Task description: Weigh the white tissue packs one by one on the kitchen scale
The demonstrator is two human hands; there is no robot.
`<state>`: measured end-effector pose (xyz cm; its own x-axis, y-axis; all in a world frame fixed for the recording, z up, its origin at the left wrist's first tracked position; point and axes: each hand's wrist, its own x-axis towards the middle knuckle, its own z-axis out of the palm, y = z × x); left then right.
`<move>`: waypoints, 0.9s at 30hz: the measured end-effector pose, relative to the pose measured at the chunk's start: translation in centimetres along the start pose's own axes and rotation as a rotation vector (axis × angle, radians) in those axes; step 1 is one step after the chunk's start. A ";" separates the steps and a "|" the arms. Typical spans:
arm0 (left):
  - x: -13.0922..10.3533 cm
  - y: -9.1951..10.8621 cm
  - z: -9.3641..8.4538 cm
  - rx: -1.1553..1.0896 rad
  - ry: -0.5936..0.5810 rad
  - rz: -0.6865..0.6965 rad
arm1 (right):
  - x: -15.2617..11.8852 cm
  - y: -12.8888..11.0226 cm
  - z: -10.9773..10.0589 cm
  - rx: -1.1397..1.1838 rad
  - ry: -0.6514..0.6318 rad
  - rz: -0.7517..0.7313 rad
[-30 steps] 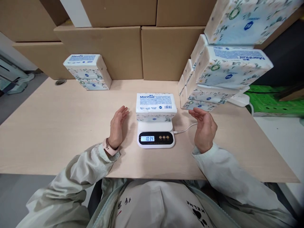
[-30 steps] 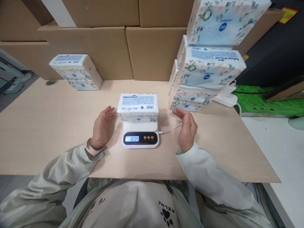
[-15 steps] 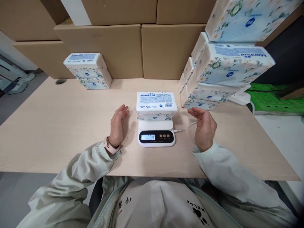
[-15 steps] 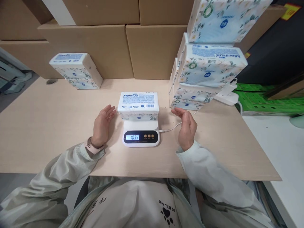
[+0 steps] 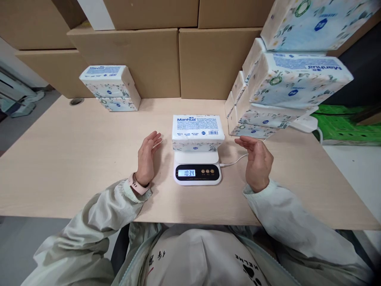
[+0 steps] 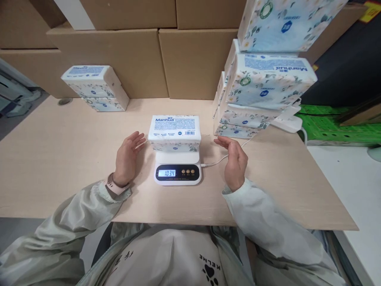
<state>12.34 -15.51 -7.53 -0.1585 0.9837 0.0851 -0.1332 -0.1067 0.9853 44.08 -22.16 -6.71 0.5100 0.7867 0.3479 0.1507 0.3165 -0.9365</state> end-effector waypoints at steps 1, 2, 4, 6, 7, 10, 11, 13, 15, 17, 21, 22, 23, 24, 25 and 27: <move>0.0 0.0 0.0 0.001 -0.002 0.003 | 0.0 0.0 0.0 0.003 -0.001 -0.002; 0.0 0.0 0.0 0.003 -0.004 0.006 | 0.0 0.1 0.0 0.006 -0.001 -0.004; 0.0 -0.1 -0.1 0.008 -0.009 0.009 | 0.0 0.1 0.0 0.011 -0.003 -0.004; -0.1 0.0 -0.1 0.008 -0.013 0.006 | 0.0 0.2 0.0 0.016 -0.009 -0.001; -0.1 0.0 -0.1 0.005 -0.013 0.005 | 0.0 0.2 0.0 0.016 -0.014 -0.001; -0.1 0.2 -0.1 -0.004 -0.006 0.001 | -0.1 0.1 0.1 0.012 -0.030 -0.007; -0.1 0.2 -0.1 -0.003 -0.005 -0.001 | -0.1 0.1 0.1 0.013 -0.034 -0.010; -0.1 0.4 0.0 0.001 -0.005 -0.005 | -0.2 0.0 0.2 0.013 -0.039 -0.012; -0.1 0.5 0.0 0.006 -0.006 -0.005 | -0.2 -0.1 0.3 0.005 -0.043 -0.010; -0.1 0.6 0.1 0.014 -0.002 0.000 | -0.3 -0.2 0.3 -0.003 -0.047 -0.010; -0.3 0.9 0.3 0.030 0.013 0.002 | -0.4 -0.3 0.4 0.010 -0.061 -0.007; -0.3 1.0 0.3 0.034 0.012 0.001 | -0.5 -0.4 0.3 0.007 -0.077 -0.002; -0.4 1.1 0.4 0.040 0.009 0.000 | -0.5 -0.4 0.3 -0.003 -0.100 0.007; -0.4 1.2 0.4 0.047 0.006 0.004 | -0.5 -0.4 0.4 -0.017 -0.131 0.019; -0.4 1.3 0.4 0.057 0.004 0.012 | -0.4 -0.4 0.4 -0.031 -0.171 0.036; -0.4 1.6 0.3 0.073 0.018 0.049 | -0.1 -0.5 0.6 -0.057 -0.264 0.060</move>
<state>12.50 -16.03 -5.90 -0.1805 0.9747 0.1317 -0.0533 -0.1433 0.9882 43.44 -22.06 -6.29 0.2816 0.9165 0.2841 0.1778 0.2411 -0.9541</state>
